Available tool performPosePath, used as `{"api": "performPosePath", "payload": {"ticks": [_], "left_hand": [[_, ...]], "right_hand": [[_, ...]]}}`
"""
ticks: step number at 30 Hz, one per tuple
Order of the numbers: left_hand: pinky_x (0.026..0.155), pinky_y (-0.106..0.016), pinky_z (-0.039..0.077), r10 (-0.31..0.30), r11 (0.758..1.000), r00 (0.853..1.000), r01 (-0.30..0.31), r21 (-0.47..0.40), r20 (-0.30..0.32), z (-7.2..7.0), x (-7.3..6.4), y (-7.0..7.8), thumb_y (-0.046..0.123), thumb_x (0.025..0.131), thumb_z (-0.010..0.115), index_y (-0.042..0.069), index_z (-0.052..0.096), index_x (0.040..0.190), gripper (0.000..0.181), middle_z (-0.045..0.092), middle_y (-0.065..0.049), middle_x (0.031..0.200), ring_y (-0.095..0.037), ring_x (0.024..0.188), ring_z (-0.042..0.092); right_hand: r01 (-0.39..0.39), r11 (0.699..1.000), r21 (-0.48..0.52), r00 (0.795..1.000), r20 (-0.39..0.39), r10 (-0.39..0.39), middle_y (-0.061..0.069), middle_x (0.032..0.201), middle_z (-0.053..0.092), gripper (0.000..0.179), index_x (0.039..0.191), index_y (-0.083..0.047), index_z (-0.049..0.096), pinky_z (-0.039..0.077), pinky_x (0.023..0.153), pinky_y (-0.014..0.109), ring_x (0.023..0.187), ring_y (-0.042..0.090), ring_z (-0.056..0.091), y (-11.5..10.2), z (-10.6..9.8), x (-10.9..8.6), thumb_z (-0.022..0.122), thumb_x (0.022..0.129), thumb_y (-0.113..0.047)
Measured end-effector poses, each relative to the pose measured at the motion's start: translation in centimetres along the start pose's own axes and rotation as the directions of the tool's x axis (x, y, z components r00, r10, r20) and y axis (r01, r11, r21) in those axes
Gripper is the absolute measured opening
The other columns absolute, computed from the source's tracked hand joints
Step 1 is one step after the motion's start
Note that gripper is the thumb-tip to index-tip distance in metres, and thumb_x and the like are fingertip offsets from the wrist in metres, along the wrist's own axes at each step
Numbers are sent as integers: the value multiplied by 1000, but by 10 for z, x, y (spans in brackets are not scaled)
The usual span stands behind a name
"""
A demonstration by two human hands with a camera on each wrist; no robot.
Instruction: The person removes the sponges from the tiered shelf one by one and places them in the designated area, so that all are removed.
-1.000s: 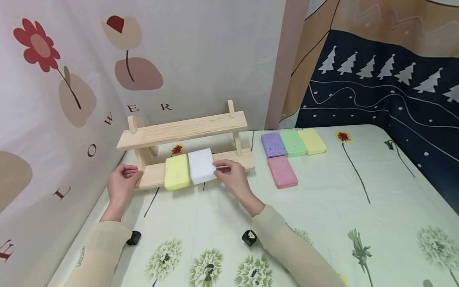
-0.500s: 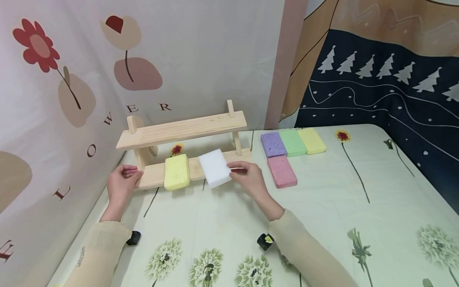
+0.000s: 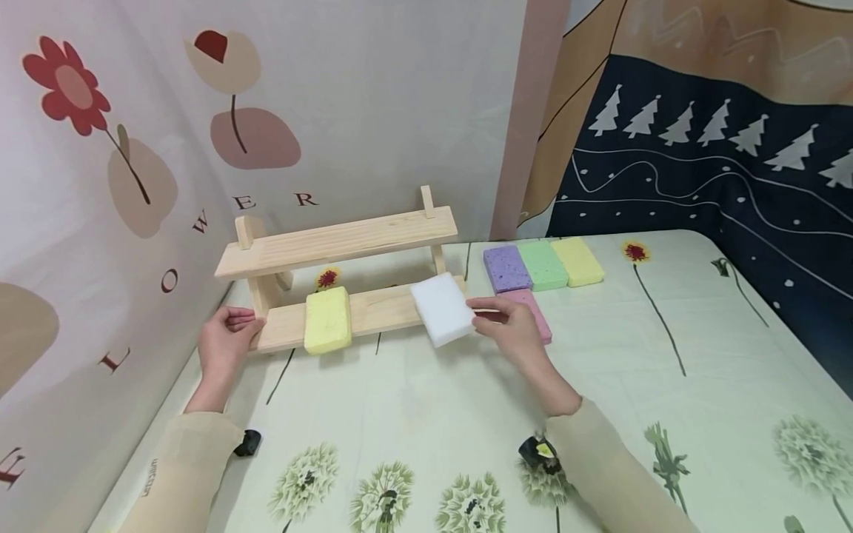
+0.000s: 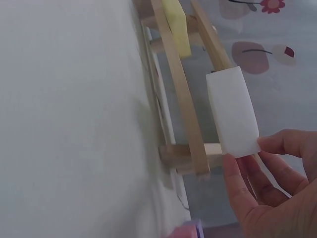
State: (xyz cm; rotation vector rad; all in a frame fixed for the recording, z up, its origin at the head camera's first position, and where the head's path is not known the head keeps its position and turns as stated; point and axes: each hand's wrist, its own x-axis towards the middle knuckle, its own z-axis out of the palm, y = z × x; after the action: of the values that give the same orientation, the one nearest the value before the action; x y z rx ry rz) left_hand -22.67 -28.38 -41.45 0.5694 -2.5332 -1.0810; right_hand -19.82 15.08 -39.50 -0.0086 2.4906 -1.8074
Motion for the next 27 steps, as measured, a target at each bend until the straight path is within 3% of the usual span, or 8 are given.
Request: {"api": "performPosePath", "payload": {"ticks": [3,7,12,19,23,27], "left_hand": [[61,-7,38,2,1000,1000,-2,-1,2,-1,0,0,16,91,72,1,64,113,28,70,-20,107,0,75,54],[61,-8,38,-2,1000,1000,2,1,4,-1,-1,-1,16,91,72,0,63,113,28,70,-20,107,-5,78,57],[61,-7,38,2,1000,1000,-2,-1,6,-1,0,-1,15,91,72,0,63,113,28,69,-19,108,-3,77,55],[61,-7,38,-8,1000,1000,8,-1,4,0,1,0,15,91,72,1,64,113,28,70,-20,108,-5,78,57],[60,-8,39,-12,1000,1000,12,-3,11,-1,1,1,16,91,72,1,64,113,28,70,-18,107,-6,79,57],[61,-9,40,-10,1000,1000,10,-5,9,-1,0,0,16,91,73,1,64,112,27,70,-18,106,-1,75,54]], "right_hand": [[-9,1000,-13,1000,-21,8,18,131,59,34,128,-1,65,56,70,18,88,-2,65,3,-11,-2,65,95,-9],[-30,1000,7,999,-33,30,11,122,69,37,130,-4,64,56,63,25,80,1,68,6,-25,-6,67,95,-14],[-7,999,39,999,-47,9,-5,114,71,43,134,-2,61,60,75,26,87,-5,67,12,-40,-9,68,94,-16],[-12,1000,7,995,-95,13,-30,100,65,47,135,-1,59,53,79,12,94,-11,64,18,-61,-12,68,95,-23],[-9,1000,17,994,-112,11,-34,97,63,44,135,-3,60,52,78,11,92,-13,62,23,-72,-13,67,96,-22],[17,990,141,993,-118,0,-29,96,68,35,129,-7,66,54,77,12,88,-12,65,29,-82,-15,67,95,-12]]}}
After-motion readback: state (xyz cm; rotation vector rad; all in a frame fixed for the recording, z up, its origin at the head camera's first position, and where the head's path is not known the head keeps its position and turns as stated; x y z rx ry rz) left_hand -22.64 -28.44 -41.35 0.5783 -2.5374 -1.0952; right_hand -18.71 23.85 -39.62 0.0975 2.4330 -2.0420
